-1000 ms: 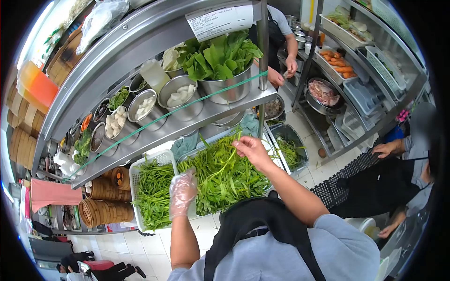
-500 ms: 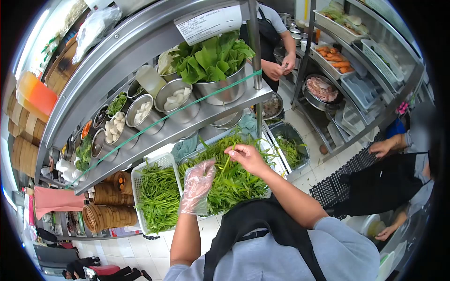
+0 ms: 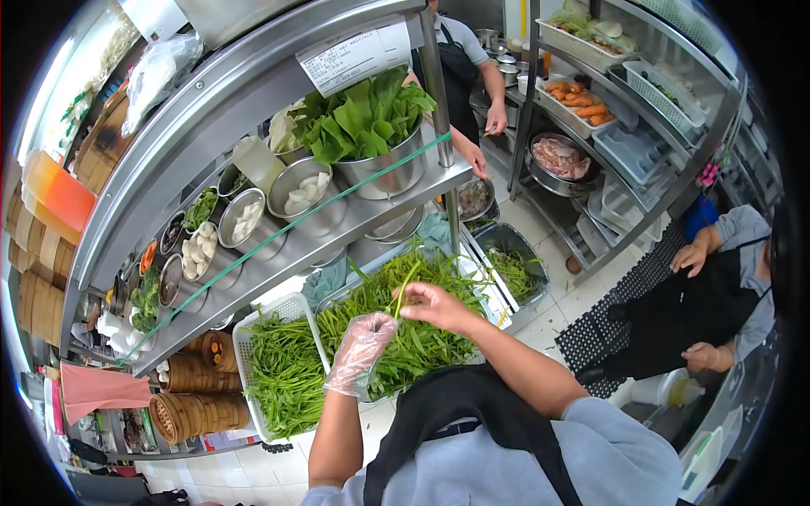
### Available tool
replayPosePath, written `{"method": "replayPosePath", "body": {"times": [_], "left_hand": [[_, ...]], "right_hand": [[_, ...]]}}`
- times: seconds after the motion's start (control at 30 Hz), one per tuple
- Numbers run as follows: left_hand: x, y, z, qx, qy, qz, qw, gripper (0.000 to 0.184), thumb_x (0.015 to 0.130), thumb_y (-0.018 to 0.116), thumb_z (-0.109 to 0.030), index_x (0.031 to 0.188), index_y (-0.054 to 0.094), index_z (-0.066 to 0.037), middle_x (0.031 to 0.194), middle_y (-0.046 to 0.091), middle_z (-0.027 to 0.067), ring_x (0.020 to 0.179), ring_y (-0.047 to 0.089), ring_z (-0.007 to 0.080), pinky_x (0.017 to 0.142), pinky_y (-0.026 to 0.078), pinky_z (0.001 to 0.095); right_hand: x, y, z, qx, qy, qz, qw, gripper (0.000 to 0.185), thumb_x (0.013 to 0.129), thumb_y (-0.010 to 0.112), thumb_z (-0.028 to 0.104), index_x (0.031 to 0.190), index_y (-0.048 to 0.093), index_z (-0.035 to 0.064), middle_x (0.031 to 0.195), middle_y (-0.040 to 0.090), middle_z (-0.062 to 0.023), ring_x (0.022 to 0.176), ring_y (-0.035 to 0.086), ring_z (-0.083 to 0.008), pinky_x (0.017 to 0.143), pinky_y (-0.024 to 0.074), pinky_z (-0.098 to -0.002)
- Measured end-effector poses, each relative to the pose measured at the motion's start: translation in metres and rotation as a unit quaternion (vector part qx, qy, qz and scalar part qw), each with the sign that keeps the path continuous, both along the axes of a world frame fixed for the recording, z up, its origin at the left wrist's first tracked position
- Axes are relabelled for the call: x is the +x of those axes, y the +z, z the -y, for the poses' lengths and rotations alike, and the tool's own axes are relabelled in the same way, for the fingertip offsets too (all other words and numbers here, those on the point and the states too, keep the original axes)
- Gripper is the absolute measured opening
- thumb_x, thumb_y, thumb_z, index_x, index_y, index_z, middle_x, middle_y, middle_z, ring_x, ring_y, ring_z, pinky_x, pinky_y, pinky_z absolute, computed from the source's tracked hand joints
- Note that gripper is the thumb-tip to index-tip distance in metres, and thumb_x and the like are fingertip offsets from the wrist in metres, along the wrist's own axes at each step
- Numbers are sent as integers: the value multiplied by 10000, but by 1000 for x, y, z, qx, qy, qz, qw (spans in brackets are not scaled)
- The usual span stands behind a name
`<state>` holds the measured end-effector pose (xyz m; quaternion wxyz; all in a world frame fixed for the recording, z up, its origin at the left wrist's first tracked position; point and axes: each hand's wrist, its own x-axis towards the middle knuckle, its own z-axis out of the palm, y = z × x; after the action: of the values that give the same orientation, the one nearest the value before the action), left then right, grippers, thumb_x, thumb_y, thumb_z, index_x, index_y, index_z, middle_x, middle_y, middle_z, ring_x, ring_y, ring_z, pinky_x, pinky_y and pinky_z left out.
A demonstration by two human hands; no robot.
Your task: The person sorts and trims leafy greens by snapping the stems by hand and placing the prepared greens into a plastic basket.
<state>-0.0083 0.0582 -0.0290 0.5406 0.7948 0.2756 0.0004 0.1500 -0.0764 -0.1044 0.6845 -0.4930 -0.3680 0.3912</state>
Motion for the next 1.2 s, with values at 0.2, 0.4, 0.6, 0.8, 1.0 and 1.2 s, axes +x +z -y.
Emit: {"method": "replayPosePath", "body": {"times": [0.2, 0.4, 0.6, 0.8, 1.0, 1.2], "left_hand": [[-3, -5, -12, 27, -26, 43, 998, 184, 911, 652, -185, 800, 638, -39, 725, 533, -42, 683, 449, 73, 634, 389, 268], [-3, -11, -7, 21, -15, 19, 999, 180, 902, 641, -208, 806, 648, -56, 730, 566, -22, 693, 484, 81, 651, 397, 272], [-7, -10, -2, -154, -36, 73, 985, 186, 921, 635, -254, 861, 646, -78, 765, 589, -14, 735, 528, 101, 701, 407, 262], [-13, -23, -12, -195, -28, 76, 977, 182, 900, 621, -295, 883, 626, -114, 758, 561, -32, 707, 498, 103, 643, 376, 246], [-18, -40, -5, -292, 46, 61, 953, 219, 871, 636, -293, 926, 596, -85, 762, 556, -8, 718, 528, 113, 627, 381, 246], [-18, -48, -9, -250, -8, 69, 966, 125, 890, 613, -173, 940, 655, -66, 775, 606, 9, 663, 530, 122, 628, 417, 249]], "right_hand": [[-1, -15, -4, -70, 71, 43, 994, 214, 996, 661, 155, 1164, 631, 25, 1103, 654, -19, 1050, 594, -95, 944, 486, -288], [0, -14, -4, -104, 93, 81, 987, 339, 993, 644, 160, 1301, 570, 37, 1232, 640, -64, 1175, 586, -163, 1049, 465, -376], [0, -12, -2, 16, 62, -95, 993, 324, 1013, 589, 119, 1320, 610, 18, 1353, 612, -117, 1211, 583, -175, 1081, 439, -359], [4, -22, 1, 12, 30, -23, 999, 233, 1056, 539, 207, 1187, 629, 37, 1140, 687, -103, 1077, 643, -170, 964, 490, -339], [19, -2, 8, 36, -133, -268, 954, 192, 1047, 516, 150, 1207, 592, 74, 870, 582, -11, 731, 576, -106, 620, 473, -245], [19, 15, 25, -18, -18, -221, 975, 277, 1010, 631, 206, 1254, 633, 75, 844, 543, 43, 551, 350, -14, 491, 293, -191]]}}
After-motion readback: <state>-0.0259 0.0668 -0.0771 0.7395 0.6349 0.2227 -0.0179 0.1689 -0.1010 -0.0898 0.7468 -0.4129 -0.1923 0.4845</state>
